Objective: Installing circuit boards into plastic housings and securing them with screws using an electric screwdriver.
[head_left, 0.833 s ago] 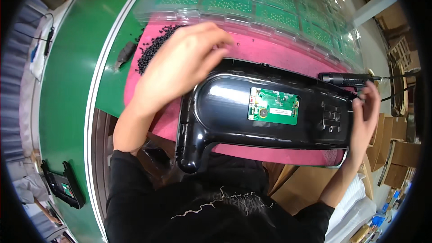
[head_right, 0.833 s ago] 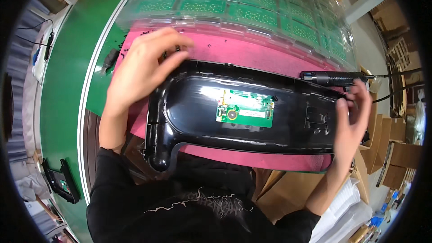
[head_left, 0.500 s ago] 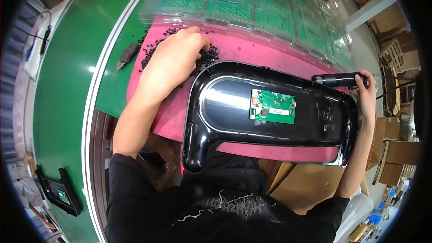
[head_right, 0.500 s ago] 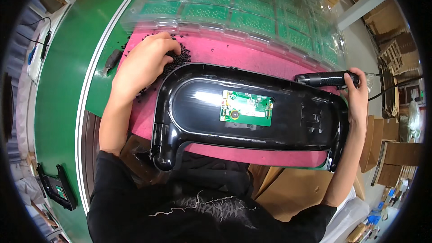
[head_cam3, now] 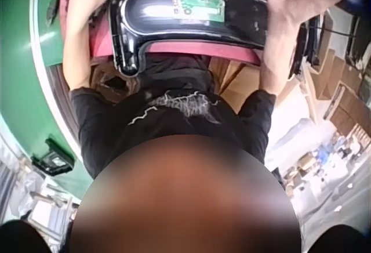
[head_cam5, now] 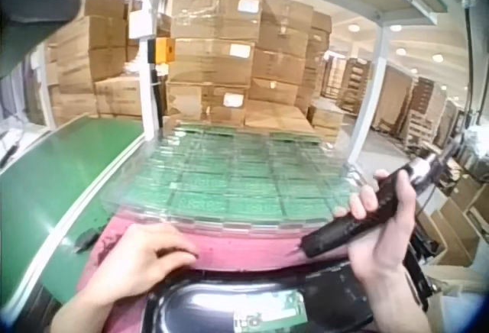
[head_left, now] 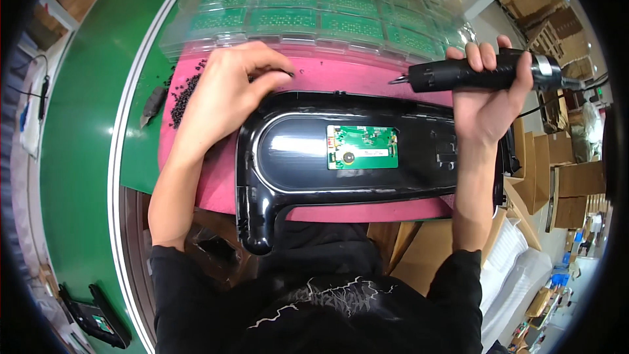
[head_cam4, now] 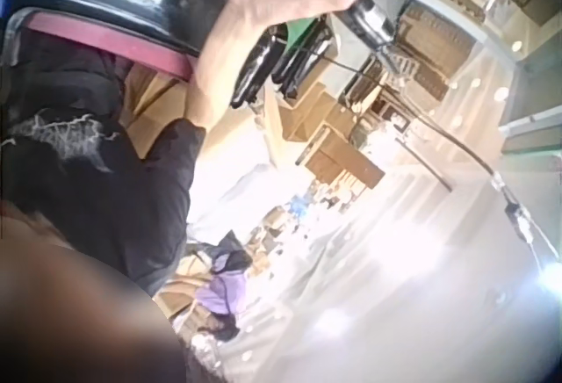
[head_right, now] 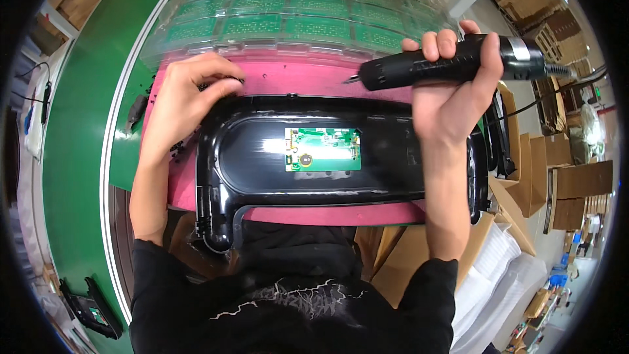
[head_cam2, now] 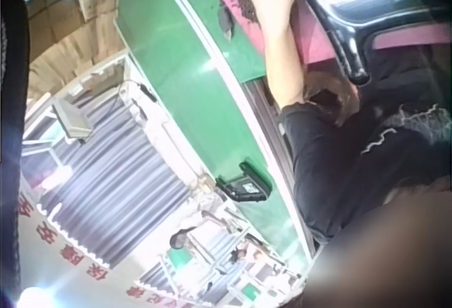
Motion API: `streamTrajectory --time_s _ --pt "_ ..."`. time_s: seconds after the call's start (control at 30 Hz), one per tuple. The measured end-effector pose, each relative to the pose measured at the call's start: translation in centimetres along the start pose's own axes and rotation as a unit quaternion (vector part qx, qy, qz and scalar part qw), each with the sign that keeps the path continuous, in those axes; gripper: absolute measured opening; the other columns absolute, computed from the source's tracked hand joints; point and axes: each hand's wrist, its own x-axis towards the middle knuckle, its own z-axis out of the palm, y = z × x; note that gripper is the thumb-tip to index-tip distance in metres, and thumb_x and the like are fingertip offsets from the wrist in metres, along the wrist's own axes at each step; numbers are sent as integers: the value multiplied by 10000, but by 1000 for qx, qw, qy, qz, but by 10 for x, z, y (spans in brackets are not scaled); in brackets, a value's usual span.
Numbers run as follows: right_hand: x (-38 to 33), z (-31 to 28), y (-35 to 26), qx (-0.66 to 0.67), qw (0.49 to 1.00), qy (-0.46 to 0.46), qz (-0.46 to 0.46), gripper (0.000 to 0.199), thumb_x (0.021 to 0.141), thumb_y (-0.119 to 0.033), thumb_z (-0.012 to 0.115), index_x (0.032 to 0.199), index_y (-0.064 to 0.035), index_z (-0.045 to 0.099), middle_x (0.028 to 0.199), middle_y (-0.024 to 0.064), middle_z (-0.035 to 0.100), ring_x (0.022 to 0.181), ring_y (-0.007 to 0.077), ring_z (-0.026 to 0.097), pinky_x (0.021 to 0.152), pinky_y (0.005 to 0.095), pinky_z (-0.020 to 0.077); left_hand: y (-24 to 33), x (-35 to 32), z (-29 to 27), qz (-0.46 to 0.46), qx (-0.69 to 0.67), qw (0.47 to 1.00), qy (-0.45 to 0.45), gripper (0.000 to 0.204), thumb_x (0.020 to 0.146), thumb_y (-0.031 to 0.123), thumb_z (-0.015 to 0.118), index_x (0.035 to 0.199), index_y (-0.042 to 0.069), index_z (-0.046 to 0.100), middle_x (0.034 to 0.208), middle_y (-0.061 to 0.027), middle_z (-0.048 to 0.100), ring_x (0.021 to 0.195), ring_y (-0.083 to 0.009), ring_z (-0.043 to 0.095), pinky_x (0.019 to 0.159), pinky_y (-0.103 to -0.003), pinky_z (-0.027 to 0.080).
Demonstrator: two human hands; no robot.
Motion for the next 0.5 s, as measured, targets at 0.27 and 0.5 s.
streamTrajectory --time_s 0.27,0.5 --pt "-34 54 25 109 990 -67 61 397 955 -444 549 1140 -95 516 685 -46 437 650 80 413 751 289 354 27 -12 31 27 -264 962 -67 154 811 -21 721 965 -13 732 941 -98 692 832 -148 657 729 -251 529" --pt "-44 57 19 119 990 -64 26 413 911 -437 620 1113 -100 493 649 -63 446 606 61 423 695 263 355 33 -14 32 -70 -389 913 -100 167 823 -62 698 987 -46 724 935 -124 691 804 -165 667 734 -265 551"
